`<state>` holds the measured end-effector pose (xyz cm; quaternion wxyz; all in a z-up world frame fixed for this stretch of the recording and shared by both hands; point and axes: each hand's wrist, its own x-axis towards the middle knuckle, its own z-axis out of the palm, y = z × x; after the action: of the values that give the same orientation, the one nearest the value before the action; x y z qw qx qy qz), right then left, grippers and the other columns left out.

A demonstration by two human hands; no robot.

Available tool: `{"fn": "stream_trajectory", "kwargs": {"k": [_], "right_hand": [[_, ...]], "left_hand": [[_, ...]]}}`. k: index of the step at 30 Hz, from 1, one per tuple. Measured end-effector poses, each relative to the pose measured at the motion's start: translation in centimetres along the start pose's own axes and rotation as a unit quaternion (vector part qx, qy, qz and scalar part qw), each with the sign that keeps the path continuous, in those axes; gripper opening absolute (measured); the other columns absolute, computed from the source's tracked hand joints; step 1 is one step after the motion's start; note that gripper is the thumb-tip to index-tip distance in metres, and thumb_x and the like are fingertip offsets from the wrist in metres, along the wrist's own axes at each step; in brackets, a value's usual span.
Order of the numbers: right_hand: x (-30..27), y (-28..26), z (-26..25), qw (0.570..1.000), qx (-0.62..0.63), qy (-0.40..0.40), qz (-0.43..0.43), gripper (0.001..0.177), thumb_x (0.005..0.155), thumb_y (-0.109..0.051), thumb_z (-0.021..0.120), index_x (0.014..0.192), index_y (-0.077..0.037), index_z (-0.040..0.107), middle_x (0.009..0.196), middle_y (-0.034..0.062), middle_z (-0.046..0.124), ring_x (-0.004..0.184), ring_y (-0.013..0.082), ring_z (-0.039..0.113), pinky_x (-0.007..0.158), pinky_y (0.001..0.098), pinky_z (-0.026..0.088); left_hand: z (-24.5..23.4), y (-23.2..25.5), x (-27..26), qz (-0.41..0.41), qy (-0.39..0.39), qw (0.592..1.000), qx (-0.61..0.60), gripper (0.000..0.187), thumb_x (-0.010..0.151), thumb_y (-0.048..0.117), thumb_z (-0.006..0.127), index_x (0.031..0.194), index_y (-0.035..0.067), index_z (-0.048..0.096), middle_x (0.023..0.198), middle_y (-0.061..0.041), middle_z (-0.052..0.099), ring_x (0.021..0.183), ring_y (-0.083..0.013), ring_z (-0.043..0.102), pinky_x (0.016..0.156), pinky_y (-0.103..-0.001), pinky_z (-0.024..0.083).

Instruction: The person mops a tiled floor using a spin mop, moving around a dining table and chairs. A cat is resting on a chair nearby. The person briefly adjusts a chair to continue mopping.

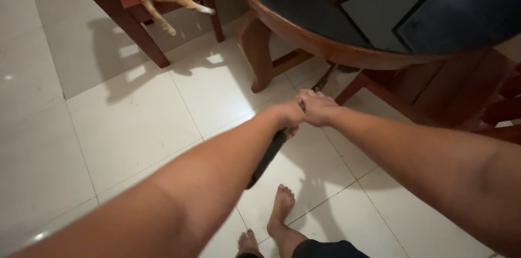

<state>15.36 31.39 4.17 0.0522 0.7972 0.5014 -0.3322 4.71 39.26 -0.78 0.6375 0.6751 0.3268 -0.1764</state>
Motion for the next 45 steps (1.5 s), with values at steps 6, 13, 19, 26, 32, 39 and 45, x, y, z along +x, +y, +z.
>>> {"fn": "stream_trajectory", "kwargs": {"k": [6, 13, 19, 26, 32, 39, 45], "right_hand": [[2.2, -0.4, 5.5, 0.998, -0.034, 0.013, -0.053, 0.063, 0.091, -0.033, 0.071, 0.147, -0.023, 0.043, 0.167, 0.0102, 0.014, 0.152, 0.0412, 0.006, 0.123, 0.0511, 0.011], [-4.6, -12.0, 9.5, 0.991, 0.035, 0.001, -0.133, 0.055, 0.089, -0.036, 0.070, 0.141, -0.025, 0.056, 0.158, 0.0074, 0.037, 0.155, 0.0377, 0.014, 0.129, 0.0549, 0.000], [-11.6, -22.7, 11.9, 0.953, 0.103, 0.060, -0.278, 0.064, 0.088, -0.039, 0.072, 0.145, -0.018, 0.051, 0.153, 0.0103, 0.047, 0.149, 0.0396, 0.026, 0.127, 0.0506, 0.012], [-15.3, -29.4, 11.3, 0.939, 0.140, -0.039, -0.312, 0.047, 0.085, -0.046, 0.071, 0.120, -0.015, 0.066, 0.124, 0.0086, 0.065, 0.125, 0.0299, 0.054, 0.107, 0.0436, 0.042], [-15.0, -30.8, 12.1, 0.952, 0.122, 0.010, -0.280, 0.046, 0.086, -0.053, 0.071, 0.110, -0.014, 0.064, 0.115, 0.0108, 0.066, 0.118, 0.0314, 0.057, 0.101, 0.0446, 0.044], [-15.5, -25.7, 9.9, 0.964, 0.142, 0.097, -0.205, 0.048, 0.082, -0.052, 0.075, 0.108, -0.013, 0.064, 0.114, 0.0122, 0.068, 0.115, 0.0322, 0.060, 0.098, 0.0448, 0.046], [-15.0, -15.9, 11.8, 0.983, 0.144, 0.094, -0.065, 0.050, 0.078, -0.049, 0.077, 0.112, -0.015, 0.064, 0.118, 0.0137, 0.066, 0.116, 0.0324, 0.061, 0.098, 0.0445, 0.049]], "left_hand": [[-0.1, -2.7, -4.5, -0.022, -0.002, 0.999, -0.028, 0.064, 0.099, 0.015, 0.048, 0.155, 0.022, 0.018, 0.059, -0.017, 0.058, 0.043, -0.0277, 0.054, 0.039, -0.043, 0.044], [-3.5, -9.4, -18.1, -0.073, 0.001, 0.997, -0.010, 0.054, 0.106, 0.031, 0.054, 0.155, 0.018, 0.035, 0.061, -0.010, 0.056, 0.045, -0.0201, 0.055, 0.041, -0.038, 0.050], [-7.5, -12.5, -35.2, -0.157, -0.036, 0.987, -0.016, 0.060, 0.102, 0.024, 0.048, 0.160, 0.032, 0.032, 0.061, -0.005, 0.049, 0.045, -0.0165, 0.050, 0.040, -0.034, 0.048], [-10.7, -10.8, -49.3, -0.254, -0.050, 0.964, 0.056, 0.068, 0.105, 0.028, 0.047, 0.165, 0.043, 0.018, 0.069, -0.003, 0.051, 0.051, -0.0136, 0.052, 0.046, -0.030, 0.049], [-12.4, -8.6, -49.8, -0.272, -0.072, 0.955, 0.089, 0.070, 0.103, 0.028, 0.049, 0.164, 0.045, 0.018, 0.070, -0.004, 0.049, 0.051, -0.0140, 0.050, 0.045, -0.030, 0.047], [-11.8, -3.5, -44.9, -0.209, -0.117, 0.959, 0.155, 0.071, 0.101, 0.023, 0.052, 0.164, 0.034, 0.022, 0.067, -0.003, 0.051, 0.050, -0.0139, 0.053, 0.044, -0.031, 0.048], [-6.7, -2.7, -34.9, -0.116, -0.176, 0.949, 0.237, 0.065, 0.100, 0.018, 0.053, 0.160, 0.022, 0.028, 0.068, -0.007, 0.058, 0.050, -0.0164, 0.056, 0.045, -0.032, 0.051]]}}
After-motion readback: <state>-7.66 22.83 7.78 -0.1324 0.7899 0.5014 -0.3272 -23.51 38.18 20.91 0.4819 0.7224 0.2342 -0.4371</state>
